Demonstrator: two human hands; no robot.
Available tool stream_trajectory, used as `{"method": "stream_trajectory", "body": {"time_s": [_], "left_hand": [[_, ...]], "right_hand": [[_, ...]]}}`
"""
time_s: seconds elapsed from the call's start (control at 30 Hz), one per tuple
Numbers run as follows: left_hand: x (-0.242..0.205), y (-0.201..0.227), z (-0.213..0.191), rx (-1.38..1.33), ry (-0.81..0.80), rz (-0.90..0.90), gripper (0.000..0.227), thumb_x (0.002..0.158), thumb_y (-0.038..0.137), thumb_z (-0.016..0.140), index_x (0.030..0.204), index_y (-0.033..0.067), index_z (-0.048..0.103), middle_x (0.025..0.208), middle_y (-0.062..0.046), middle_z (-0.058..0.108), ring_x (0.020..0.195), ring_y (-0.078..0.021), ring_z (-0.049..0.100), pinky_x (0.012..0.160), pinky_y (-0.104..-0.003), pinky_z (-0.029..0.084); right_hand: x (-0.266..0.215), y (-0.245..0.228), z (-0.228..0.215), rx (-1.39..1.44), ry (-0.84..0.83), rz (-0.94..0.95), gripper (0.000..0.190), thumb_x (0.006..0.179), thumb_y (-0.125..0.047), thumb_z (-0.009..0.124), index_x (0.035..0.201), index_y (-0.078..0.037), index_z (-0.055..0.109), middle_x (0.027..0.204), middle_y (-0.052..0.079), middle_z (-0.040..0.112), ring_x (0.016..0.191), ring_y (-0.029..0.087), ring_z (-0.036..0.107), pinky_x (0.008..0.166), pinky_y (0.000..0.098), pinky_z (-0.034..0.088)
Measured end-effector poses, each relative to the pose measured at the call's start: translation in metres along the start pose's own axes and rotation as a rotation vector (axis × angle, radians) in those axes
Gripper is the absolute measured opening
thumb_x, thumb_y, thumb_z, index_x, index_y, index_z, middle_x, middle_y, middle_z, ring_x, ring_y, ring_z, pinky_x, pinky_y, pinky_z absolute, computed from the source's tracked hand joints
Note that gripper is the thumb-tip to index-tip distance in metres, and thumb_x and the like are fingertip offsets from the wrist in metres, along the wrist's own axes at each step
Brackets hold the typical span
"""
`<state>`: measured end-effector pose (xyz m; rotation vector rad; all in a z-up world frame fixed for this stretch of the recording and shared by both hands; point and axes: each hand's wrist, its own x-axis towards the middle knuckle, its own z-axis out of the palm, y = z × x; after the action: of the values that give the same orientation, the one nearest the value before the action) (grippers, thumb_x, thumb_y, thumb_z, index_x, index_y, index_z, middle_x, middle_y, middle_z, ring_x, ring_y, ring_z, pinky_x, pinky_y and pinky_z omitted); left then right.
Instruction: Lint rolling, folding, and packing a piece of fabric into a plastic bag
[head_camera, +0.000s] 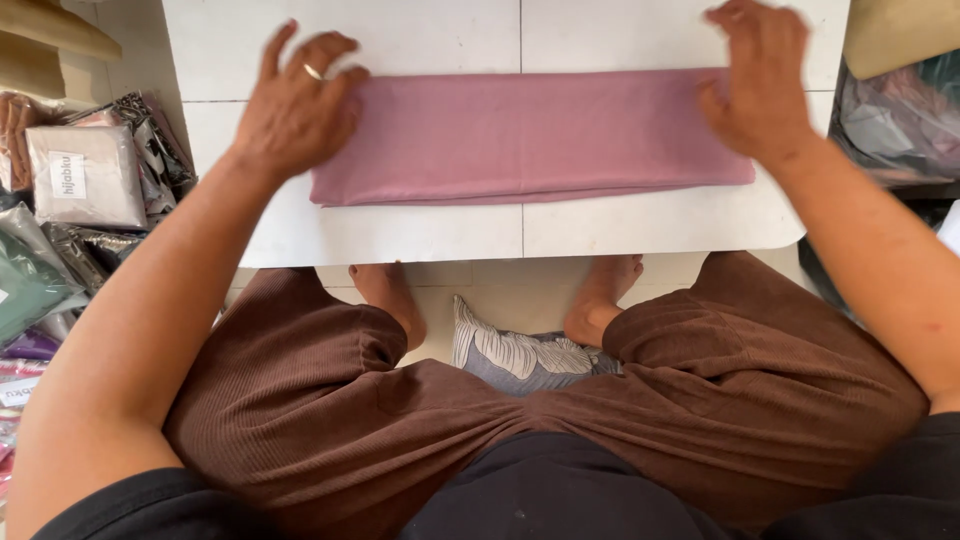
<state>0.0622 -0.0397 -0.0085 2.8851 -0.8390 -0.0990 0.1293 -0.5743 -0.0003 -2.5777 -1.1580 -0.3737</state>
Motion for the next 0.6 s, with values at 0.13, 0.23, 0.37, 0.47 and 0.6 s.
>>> {"method": "stream_trajectory", "body": {"time_s": [0.13, 0.23, 0.37, 0.47, 0.6], "left_hand": [[-0.007, 0.025, 0.024, -0.06, -0.128, 0.179, 0.069, 0.106, 0.053, 0.04, 0.158, 0.0072, 0.043, 0.167, -0.017, 0.039, 0.156, -0.0332, 0.028, 0.128, -0.054, 0.002], [-0.026, 0.022, 0.034, -0.066, -0.142, 0.226, 0.087, 0.101, 0.071, 0.016, 0.168, 0.017, 0.009, 0.173, -0.015, 0.006, 0.16, -0.033, 0.006, 0.129, -0.048, 0.002], [-0.04, 0.014, 0.033, -0.06, -0.115, 0.152, 0.1, 0.092, 0.082, 0.019, 0.168, 0.0181, 0.007, 0.173, -0.016, 0.004, 0.16, -0.0356, 0.005, 0.129, -0.049, 0.003], [-0.04, 0.014, 0.042, 0.029, -0.077, 0.125, 0.106, 0.084, 0.086, 0.03, 0.167, 0.0214, 0.017, 0.174, -0.013, 0.014, 0.16, -0.0344, 0.013, 0.131, -0.047, 0.011], [-0.041, 0.01, 0.054, 0.162, -0.09, 0.064, 0.113, 0.076, 0.094, 0.037, 0.166, 0.0261, 0.026, 0.173, -0.009, 0.024, 0.159, -0.0327, 0.023, 0.131, -0.045, 0.019]], "right_hand": [[-0.016, -0.028, 0.027, 0.168, -0.273, 0.058, 0.088, 0.101, -0.063, 0.049, 0.157, 0.004, 0.035, 0.161, 0.03, 0.029, 0.151, 0.049, 0.025, 0.118, 0.0746, 0.017], [-0.033, -0.032, 0.031, 0.149, -0.436, 0.065, 0.108, 0.089, -0.074, 0.048, 0.167, -0.006, 0.016, 0.171, 0.028, 0.015, 0.158, 0.048, 0.012, 0.127, 0.0614, 0.005], [-0.034, -0.025, 0.025, 0.09, -0.51, 0.07, 0.114, 0.084, -0.081, 0.042, 0.167, -0.013, 0.005, 0.172, 0.023, 0.003, 0.158, 0.042, 0.001, 0.127, 0.0613, 0.002], [-0.034, -0.017, 0.013, -0.002, -0.541, 0.062, 0.116, 0.079, -0.087, 0.044, 0.165, -0.013, 0.016, 0.17, 0.022, 0.013, 0.156, 0.042, 0.012, 0.126, 0.0611, 0.011], [-0.005, -0.025, -0.023, -0.338, -0.197, -0.169, 0.087, 0.096, -0.079, 0.036, 0.158, -0.017, 0.04, 0.156, 0.015, 0.048, 0.143, 0.03, 0.048, 0.116, 0.0523, 0.03]]}}
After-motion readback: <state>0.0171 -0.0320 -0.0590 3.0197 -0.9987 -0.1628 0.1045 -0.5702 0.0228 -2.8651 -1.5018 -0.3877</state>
